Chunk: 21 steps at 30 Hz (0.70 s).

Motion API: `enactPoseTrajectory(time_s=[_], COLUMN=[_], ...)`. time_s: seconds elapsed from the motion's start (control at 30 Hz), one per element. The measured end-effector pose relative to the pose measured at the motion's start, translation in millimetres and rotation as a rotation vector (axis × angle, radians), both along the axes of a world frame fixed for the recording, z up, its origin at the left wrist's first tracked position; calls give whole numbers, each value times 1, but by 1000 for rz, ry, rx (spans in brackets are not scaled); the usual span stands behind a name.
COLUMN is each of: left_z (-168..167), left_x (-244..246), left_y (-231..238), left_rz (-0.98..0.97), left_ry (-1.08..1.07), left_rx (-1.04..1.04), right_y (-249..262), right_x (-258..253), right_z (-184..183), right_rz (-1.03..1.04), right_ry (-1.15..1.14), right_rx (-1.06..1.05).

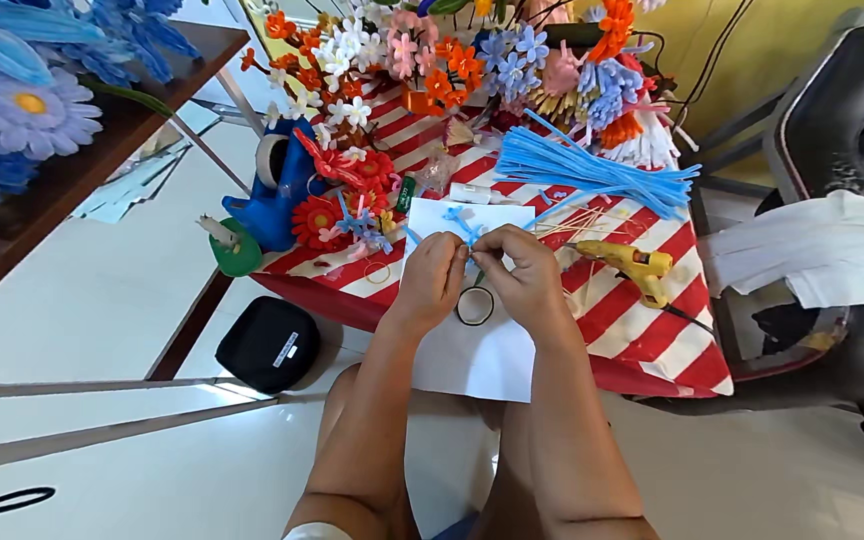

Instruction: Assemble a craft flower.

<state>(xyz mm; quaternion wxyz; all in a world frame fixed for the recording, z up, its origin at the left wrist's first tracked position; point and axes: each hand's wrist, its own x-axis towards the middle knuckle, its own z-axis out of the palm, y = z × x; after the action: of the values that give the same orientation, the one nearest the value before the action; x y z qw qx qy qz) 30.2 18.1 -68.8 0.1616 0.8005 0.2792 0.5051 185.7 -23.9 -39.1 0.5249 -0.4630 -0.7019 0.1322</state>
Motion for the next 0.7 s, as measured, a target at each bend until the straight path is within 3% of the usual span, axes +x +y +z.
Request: enactPoseTrajectory(time_s=[0.4, 0.53, 0.7], left_z=[2, 5, 4], left_x=[-2, -8, -9], left_y=[0, 4, 6], left_rz=[-25, -144, -60], left_ry=[-73, -86, -130], left_rx=[-80, 44, 199], right_y=[1, 2, 1], right_x=[-2, -1, 1], right_z=[0, 1, 1], right_rz=[36, 13, 27], right_ry=[-77, -74, -33], right_rx=[-45, -85, -128])
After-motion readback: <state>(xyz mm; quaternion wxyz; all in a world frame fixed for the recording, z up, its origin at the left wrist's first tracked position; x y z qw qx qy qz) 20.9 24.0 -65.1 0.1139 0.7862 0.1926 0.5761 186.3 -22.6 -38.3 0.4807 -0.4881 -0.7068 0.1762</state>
